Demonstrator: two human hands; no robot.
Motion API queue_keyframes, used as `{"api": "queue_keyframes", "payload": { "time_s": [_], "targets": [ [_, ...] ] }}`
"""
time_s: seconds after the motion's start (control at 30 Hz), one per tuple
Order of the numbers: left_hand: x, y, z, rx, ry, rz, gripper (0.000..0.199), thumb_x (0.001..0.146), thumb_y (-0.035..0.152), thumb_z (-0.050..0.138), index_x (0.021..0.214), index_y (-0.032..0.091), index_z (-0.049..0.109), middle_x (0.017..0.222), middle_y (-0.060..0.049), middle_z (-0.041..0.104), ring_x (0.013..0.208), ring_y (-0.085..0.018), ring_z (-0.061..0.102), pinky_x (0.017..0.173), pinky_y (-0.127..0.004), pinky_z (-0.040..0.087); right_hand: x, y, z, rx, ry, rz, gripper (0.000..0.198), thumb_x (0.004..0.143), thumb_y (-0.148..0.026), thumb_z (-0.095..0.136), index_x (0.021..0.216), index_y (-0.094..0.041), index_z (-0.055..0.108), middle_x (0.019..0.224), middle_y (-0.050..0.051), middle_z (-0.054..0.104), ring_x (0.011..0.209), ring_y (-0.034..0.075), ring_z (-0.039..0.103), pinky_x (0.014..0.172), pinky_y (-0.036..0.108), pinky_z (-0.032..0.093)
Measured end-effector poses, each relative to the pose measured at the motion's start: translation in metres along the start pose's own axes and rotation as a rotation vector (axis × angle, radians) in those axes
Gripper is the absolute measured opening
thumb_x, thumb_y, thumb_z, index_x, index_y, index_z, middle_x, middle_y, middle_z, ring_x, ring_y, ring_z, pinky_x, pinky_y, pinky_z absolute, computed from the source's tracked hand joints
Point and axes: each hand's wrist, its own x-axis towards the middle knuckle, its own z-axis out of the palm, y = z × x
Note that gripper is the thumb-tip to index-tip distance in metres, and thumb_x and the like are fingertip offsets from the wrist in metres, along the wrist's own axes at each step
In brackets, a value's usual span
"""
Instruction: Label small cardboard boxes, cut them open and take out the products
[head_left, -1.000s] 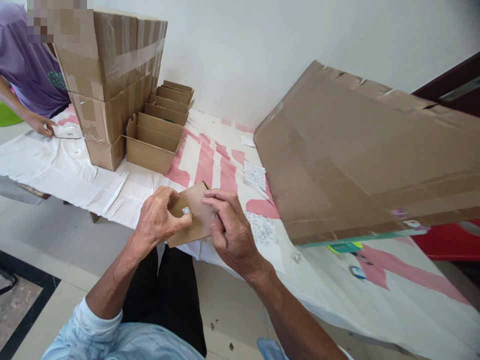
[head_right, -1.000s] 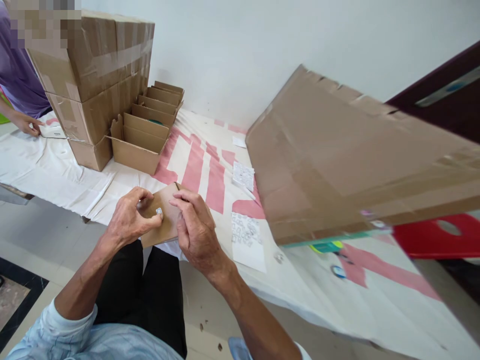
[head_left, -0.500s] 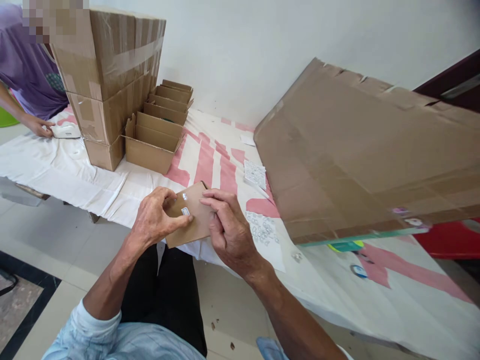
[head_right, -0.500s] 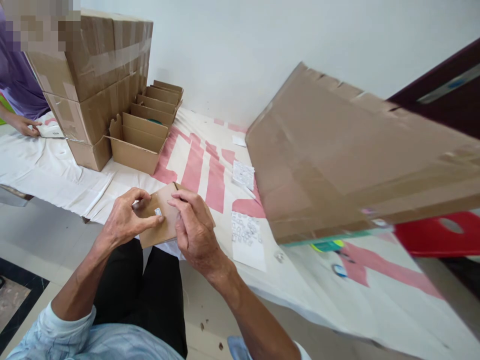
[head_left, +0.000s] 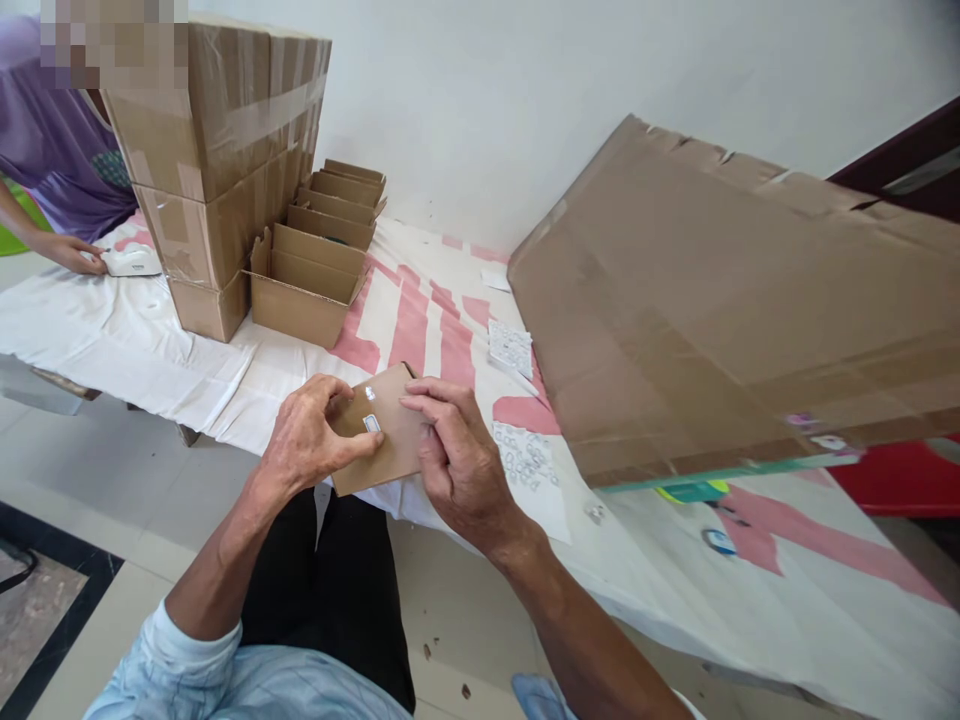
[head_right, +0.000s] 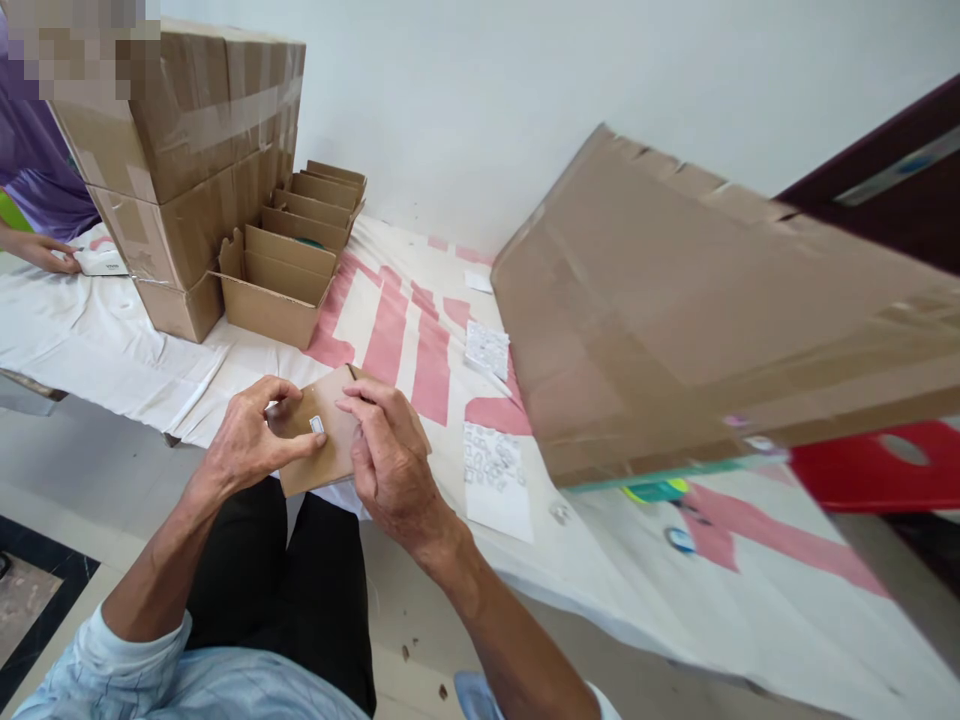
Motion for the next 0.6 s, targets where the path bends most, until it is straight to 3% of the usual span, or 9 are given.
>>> {"api": "queue_keyframes", "payload": {
  "time_s": [0.2, 0.3, 0.4, 0.6],
  "targets": [
    [-0.001, -0.005, 0.000, 0.008, -0.004, 0.021, 0.034, 0.072, 0.027, 0.089, 0.095, 0.023, 0.064, 0.092, 0.000, 0.069, 0.083, -0.020, 0.066, 0.076, -0.033, 0.053, -0.002, 0.001, -0.003, 0.013, -0.019, -0.018, 0.048, 0.100, -0.005, 0.043, 0.139, -0.026, 0.062, 0.136, 0.015, 0.065, 0.132, 0.032, 0.065, 0.109, 0.059, 0.059],
    [-0.004, -0.010, 0.000, -0.024, -0.081, 0.112, 0.064, 0.062, 0.042, 0.103, 0.112, 0.023, 0.067, 0.113, -0.007, 0.074, 0.103, -0.029, 0.071, 0.092, -0.043, 0.058, -0.003, 0.003, -0.007, 0.007, -0.023, -0.032, 0.050, 0.099, -0.003, 0.043, 0.140, -0.025, 0.062, 0.137, 0.015, 0.064, 0.134, 0.031, 0.064, 0.108, 0.056, 0.060],
    [-0.010, -0.013, 0.004, -0.028, -0.156, 0.207, 0.097, 0.052, 0.049, 0.109, 0.133, 0.024, 0.062, 0.140, -0.016, 0.068, 0.133, -0.042, 0.064, 0.110, -0.058, 0.054, 0.000, 0.003, -0.013, -0.057, -0.039, -0.058, 0.053, 0.097, -0.001, 0.044, 0.140, -0.025, 0.064, 0.134, 0.015, 0.066, 0.128, 0.031, 0.066, 0.104, 0.053, 0.060],
    [-0.019, -0.006, 0.019, 0.010, -0.153, 0.234, 0.105, 0.057, 0.036, 0.105, 0.148, 0.024, 0.053, 0.152, -0.020, 0.059, 0.145, -0.046, 0.055, 0.118, -0.066, 0.048, 0.017, -0.007, -0.024, -0.368, -0.167, -0.176, 0.033, 0.095, 0.000, 0.055, 0.111, -0.022, 0.074, 0.107, 0.010, 0.073, 0.103, 0.029, 0.063, 0.090, 0.045, 0.054]
  ]
}}
